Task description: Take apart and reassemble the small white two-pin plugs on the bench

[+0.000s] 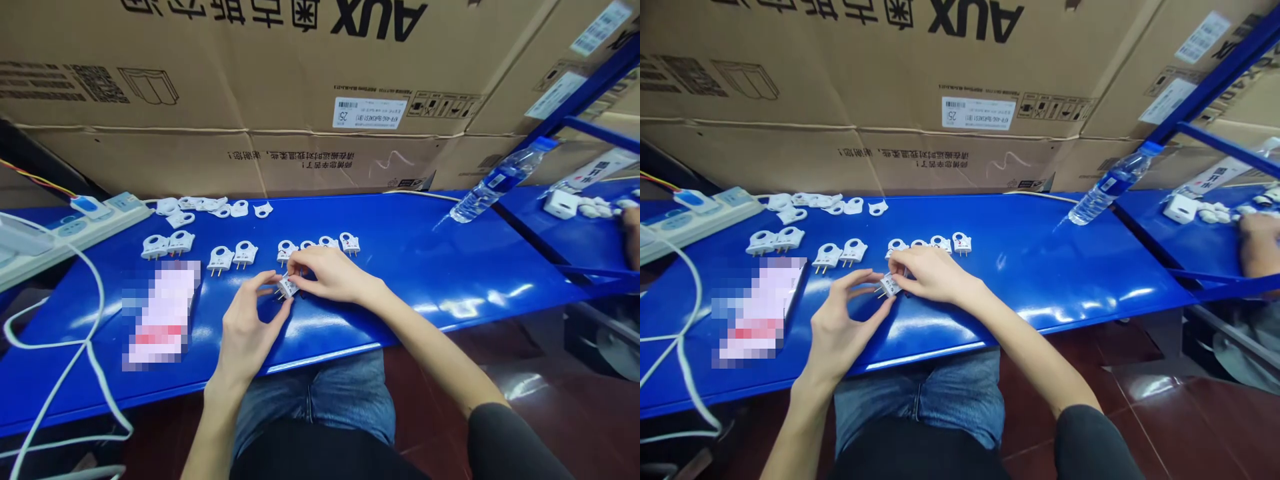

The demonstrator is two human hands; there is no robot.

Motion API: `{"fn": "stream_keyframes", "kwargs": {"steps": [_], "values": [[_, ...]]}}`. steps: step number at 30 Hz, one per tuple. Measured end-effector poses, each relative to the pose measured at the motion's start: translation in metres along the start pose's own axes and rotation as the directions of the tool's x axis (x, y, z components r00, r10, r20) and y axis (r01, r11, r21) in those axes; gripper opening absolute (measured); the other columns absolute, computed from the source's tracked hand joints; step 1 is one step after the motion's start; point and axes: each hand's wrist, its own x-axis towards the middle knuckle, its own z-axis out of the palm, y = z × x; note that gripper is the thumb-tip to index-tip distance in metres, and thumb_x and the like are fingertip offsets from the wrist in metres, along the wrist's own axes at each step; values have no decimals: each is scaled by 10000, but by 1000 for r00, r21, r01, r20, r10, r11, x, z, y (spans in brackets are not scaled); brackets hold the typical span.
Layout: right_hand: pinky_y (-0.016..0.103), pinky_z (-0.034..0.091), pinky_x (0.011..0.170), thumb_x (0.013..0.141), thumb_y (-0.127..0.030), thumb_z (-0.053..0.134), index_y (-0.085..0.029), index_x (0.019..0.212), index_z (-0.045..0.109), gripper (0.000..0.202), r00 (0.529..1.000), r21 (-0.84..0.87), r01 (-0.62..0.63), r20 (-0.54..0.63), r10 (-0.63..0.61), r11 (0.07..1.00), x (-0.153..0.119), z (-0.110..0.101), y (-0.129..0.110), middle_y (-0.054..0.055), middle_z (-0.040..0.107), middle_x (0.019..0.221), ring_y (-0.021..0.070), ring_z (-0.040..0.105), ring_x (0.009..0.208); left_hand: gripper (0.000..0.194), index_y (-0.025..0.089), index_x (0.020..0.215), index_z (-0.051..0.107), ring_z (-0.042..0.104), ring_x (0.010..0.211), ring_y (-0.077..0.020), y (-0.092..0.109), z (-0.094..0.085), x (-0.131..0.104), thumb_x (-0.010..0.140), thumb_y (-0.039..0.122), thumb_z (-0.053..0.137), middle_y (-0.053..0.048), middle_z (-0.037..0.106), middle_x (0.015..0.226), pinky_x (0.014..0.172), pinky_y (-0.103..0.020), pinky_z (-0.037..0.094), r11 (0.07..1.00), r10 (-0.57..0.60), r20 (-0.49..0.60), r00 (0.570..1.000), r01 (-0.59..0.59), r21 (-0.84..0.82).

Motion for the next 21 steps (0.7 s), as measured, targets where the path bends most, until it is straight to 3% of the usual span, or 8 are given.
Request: {"fn": "stream_keyframes", "kwargs": {"steps": [4, 9, 13, 16, 21], "values": [[297, 423, 810, 1025, -202, 563, -208, 1013, 617, 55, 999, 7, 35, -27, -35, 999, 0, 1, 1, 41, 710, 995, 191, 622, 920, 452, 240, 1358, 534, 756, 1012, -207, 0, -1, 1, 946, 291, 713, -69, 688, 1216, 897, -373, 656, 1000, 15, -17, 1000, -15, -9], [300, 435, 834, 1016, -191, 562, -215, 1024, 611, 55, 1000, 24, 29, 10, -30, 999, 1, 1, -1, 43, 716, 1025, 201, 631, 955, 500, 260, 1413, 512, 750, 993, -206, -1, -1, 2, 949, 253, 700, -53, 696, 1184, 921, -376, 637, 997, 82, 56, 995, -83, 10], [308, 458, 865, 1007, -187, 564, -218, 1058, 612, 77, 999, 37, 22, 25, -23, 999, 0, 0, -2, 46, 721, 1066, 206, 641, 993, 430, 248, 1351, 544, 736, 1026, -212, -1, -2, 3, 950, 239, 699, -59, 691, 1183, 940, -382, 628, 993, 112, 60, 992, -114, 24], [327, 480, 901, 994, -175, 567, -214, 1107, 615, 129, 999, 27, 41, -6, -41, 999, -1, 0, -2, 57, 719, 1117, 212, 637, 1028, 380, 244, 1313, 560, 722, 1060, -216, 1, -2, 4, 957, 235, 693, -65, 681, 1195, 964, -397, 627, 992, 126, 51, 991, -127, 25], [375, 505, 988, 1023, -172, 529, -197, 1258, 615, 252, 994, -33, 44, -103, -47, 998, -2, 2, 2, 96, 696, 1224, 232, 618, 1145, 468, 284, 1416, 536, 703, 1051, -201, 3, -3, 5, 973, 244, 679, -66, 641, 1224, 940, -388, 650, 992, 116, 29, 993, -117, 36]]}}
